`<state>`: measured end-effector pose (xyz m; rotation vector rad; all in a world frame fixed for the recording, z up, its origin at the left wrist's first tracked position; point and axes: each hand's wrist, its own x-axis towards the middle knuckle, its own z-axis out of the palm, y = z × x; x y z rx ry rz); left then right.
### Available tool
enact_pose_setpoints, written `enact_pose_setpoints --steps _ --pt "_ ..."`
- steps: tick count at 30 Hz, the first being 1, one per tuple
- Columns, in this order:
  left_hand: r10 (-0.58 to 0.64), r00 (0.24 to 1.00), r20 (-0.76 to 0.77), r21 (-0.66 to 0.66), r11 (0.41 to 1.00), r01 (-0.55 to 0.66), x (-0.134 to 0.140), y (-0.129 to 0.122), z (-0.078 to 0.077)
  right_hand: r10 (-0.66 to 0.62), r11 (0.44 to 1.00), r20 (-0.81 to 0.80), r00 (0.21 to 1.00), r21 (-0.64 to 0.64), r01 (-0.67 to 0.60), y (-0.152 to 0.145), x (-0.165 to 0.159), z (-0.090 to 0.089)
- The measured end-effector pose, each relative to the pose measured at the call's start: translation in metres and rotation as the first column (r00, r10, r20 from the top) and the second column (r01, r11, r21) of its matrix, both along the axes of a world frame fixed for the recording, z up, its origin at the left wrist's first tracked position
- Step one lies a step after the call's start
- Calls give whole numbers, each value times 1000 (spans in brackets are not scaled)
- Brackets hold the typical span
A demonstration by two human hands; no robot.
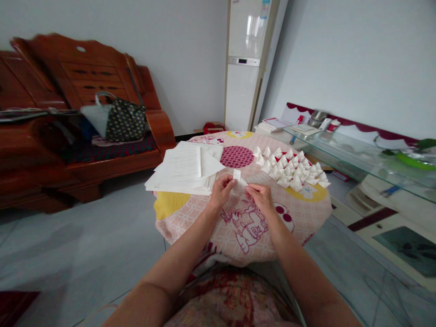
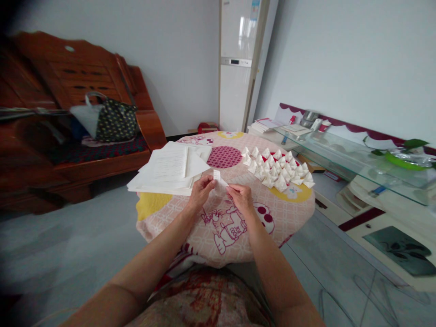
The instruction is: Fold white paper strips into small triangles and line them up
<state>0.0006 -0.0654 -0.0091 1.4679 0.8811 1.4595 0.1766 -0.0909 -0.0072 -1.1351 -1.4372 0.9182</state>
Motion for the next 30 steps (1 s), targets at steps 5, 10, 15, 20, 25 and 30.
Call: enact_pose_setpoints --steps 5,10,15,20,25,30 --pt "-111 990 82 1 994 112 -3 0 2 -21 999 -73 997 -27 19 -1 0 5" --pt "-220 975 -45 33 975 221 -2 -5 7 25 1000 -138 990 -6 -26 -1 6 8" --pt "-260 944 -203 77 957 280 -1 -8 11 94 995 -152 984 56 -87 0 6 9" --pt "-253 935 -249 67 958 277 -1 -7 10 129 991 -166 978 1 -131 -1 9 11" --pt "-238 931 -276 47 964 260 -1 -8 10 118 990 -178 977 -60 -131 -5 9 15" --pt "-259 932 -252 6 963 269 -1 -8 8 162 981 -170 972 -82 -178 -7 10 18"
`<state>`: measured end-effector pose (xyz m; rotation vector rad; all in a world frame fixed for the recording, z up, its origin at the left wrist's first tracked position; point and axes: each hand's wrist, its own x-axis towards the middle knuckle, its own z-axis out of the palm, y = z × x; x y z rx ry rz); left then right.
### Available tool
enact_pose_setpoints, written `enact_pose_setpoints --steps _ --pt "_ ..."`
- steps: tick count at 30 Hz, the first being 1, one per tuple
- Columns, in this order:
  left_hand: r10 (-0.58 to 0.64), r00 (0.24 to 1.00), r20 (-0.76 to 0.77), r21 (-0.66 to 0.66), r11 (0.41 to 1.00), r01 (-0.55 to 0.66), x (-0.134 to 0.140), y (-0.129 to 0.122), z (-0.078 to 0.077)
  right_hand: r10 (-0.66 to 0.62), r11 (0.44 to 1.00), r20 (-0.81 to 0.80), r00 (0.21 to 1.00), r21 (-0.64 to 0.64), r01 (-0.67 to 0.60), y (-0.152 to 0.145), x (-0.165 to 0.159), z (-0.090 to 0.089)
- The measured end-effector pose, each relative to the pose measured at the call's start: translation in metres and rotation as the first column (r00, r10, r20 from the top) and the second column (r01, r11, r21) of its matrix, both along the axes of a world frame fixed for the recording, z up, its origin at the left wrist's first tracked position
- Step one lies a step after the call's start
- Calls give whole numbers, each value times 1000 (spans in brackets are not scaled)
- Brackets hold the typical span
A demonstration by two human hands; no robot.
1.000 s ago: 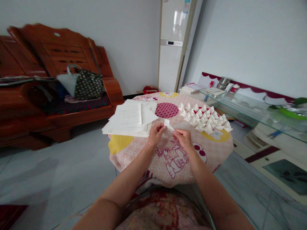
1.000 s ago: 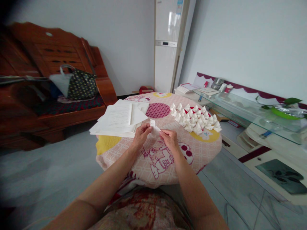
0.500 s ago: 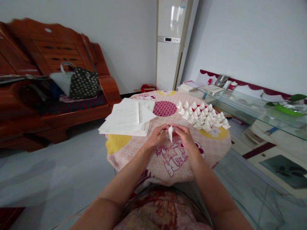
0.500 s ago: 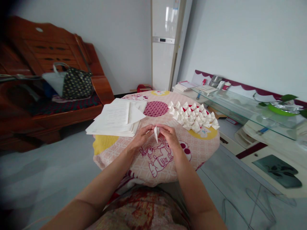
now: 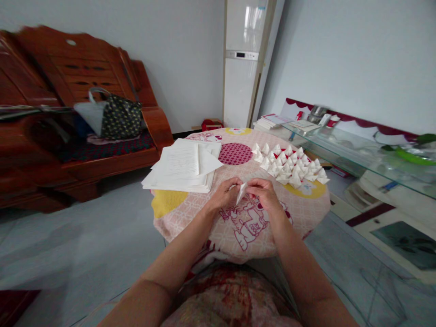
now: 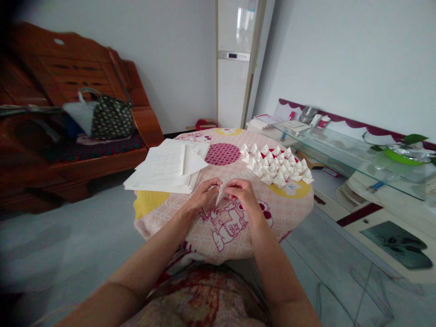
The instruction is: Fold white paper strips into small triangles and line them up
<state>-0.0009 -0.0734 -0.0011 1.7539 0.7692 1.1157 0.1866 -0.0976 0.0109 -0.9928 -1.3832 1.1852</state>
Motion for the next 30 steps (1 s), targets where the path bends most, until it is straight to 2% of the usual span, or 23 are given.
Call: enact_pose_setpoints --steps 5,8,12,18,24,30 --pt "-44 994 104 -117 992 56 0 1 -1 88 991 -150 985 -83 -101 0 2 0" --pt "-57 986 155 -168 982 83 0 0 0 109 991 -157 982 -66 -121 0 1 -1" --pt "-58 981 187 -174 981 91 0 -2 2 118 991 -131 984 -54 -126 2 2 -4" --pt "-83 979 184 -34 995 91 3 -7 8 108 990 -177 978 -67 -121 4 1 -4" --pt "-23 983 182 -3 1000 24 4 -5 4 123 990 -149 981 -57 -133 3 -1 -2" --pt "155 988 18 174 972 -155 4 -9 2 61 997 -81 995 -35 -64 3 -1 -6"
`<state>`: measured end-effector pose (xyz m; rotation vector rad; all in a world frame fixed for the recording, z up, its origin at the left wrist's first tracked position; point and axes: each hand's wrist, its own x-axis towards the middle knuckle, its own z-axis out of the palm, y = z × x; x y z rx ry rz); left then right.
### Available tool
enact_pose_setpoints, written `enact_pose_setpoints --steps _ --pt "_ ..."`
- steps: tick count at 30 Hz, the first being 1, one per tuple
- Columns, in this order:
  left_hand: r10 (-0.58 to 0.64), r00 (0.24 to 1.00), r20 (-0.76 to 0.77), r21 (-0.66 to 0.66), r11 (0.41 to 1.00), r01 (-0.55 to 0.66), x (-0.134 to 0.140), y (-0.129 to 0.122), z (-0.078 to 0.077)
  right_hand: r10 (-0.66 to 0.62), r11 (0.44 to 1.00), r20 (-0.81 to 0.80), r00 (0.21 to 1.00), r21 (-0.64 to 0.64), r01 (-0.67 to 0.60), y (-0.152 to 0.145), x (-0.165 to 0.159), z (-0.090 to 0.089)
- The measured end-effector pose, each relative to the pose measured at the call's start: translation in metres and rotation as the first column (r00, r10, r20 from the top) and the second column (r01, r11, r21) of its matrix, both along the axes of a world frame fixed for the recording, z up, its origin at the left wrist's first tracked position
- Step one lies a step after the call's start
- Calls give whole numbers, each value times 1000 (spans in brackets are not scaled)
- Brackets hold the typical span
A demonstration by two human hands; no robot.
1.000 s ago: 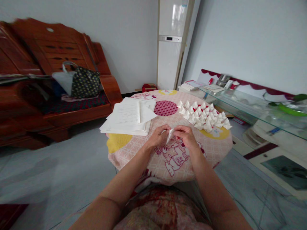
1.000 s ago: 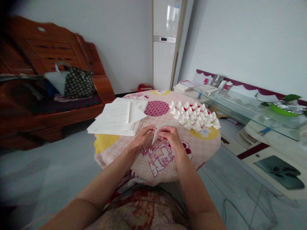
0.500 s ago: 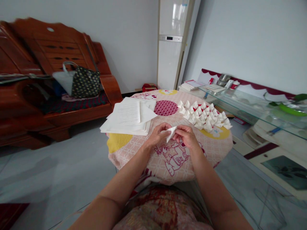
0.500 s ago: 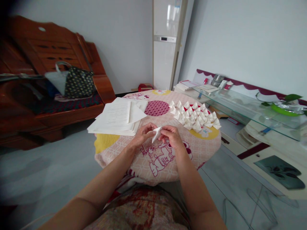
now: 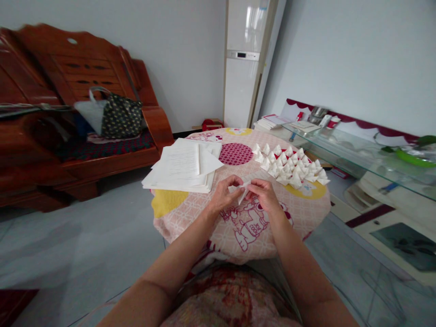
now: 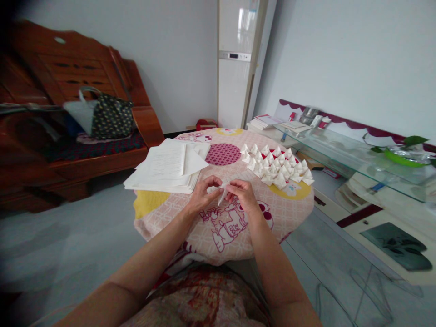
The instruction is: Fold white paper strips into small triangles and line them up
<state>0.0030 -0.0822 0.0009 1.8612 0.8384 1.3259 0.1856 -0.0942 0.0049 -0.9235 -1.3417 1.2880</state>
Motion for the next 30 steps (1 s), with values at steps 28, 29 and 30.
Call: enact_pose_setpoints --steps 28,29,30 --pt "123 990 -69 44 992 -120 6 -9 0 -222 972 133 966 111 208 0 -16 3" --pt "112 993 -36 15 994 -111 6 -9 1 -219 973 129 967 102 207 -1 -17 3" --pt "105 994 -2 -15 994 -105 5 -9 2 -215 975 123 969 92 204 -1 -17 3"
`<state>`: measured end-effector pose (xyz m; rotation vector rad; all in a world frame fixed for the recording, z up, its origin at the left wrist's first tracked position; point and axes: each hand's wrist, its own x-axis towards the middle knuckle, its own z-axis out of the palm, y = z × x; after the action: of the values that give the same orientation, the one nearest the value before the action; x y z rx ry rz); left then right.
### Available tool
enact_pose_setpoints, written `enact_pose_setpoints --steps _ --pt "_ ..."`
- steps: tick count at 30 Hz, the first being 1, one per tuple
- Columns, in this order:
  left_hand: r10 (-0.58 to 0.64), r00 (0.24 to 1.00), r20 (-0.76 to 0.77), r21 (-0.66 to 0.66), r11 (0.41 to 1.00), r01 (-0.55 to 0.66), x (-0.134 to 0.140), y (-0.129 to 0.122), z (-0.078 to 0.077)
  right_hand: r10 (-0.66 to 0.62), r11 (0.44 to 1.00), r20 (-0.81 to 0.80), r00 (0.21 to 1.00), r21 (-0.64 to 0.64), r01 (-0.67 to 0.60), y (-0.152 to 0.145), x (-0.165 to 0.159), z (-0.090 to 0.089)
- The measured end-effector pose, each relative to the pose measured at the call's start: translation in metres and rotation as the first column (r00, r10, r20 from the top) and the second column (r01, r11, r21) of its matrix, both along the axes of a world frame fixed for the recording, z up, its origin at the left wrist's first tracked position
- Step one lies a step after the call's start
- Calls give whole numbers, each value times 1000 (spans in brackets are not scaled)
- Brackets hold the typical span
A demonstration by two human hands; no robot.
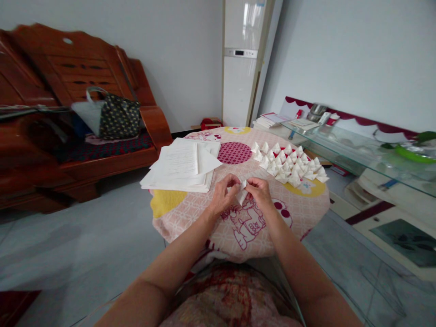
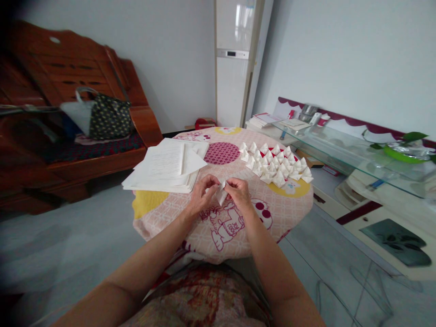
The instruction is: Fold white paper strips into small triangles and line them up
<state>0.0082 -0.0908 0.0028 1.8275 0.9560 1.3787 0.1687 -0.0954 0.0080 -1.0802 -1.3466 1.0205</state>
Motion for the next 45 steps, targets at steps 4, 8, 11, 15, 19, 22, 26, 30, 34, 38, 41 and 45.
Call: enact_pose_setpoints --steps 4,8,11,15,19,22,26,30,34,38,41,45 --pt "-9 996 84 -57 998 14 0 4 -1 10 1000 -36 999 -26 -11 -1 0 0" --pt "-45 993 110 -58 997 51 1 6 -3 16 999 -50 999 -29 -18 0 0 0" --pt "-61 992 113 -52 996 67 1 5 -3 15 999 -50 999 -42 -17 1 1 -2" --pt "-70 990 123 -49 996 77 1 5 -3 14 999 -41 999 -38 -16 3 1 -4" --pt "-69 986 150 -60 995 79 1 7 -4 31 999 -30 999 -11 -31 3 3 -7" --pt "-84 982 171 -67 993 97 1 7 -4 2 1000 -11 1000 3 -2 4 4 -9" --pt "-89 981 174 -73 992 103 1 7 -3 -67 996 -12 998 55 67 7 5 -12" --pt "-66 988 140 -63 995 76 1 4 -1 -63 993 3 998 96 63 4 5 -7" --pt "-68 990 126 -61 995 76 1 4 -2 -27 997 49 998 67 23 -3 4 2" --pt "-113 980 166 -112 985 133 0 8 -5 -47 998 15 999 45 47 -5 6 5" --pt "-144 968 204 -151 973 176 -1 9 -5 -63 998 -140 988 12 65 0 9 2" --pt "-168 960 222 -223 950 218 -3 7 -2 -56 998 -316 947 -32 48 9 15 -5"
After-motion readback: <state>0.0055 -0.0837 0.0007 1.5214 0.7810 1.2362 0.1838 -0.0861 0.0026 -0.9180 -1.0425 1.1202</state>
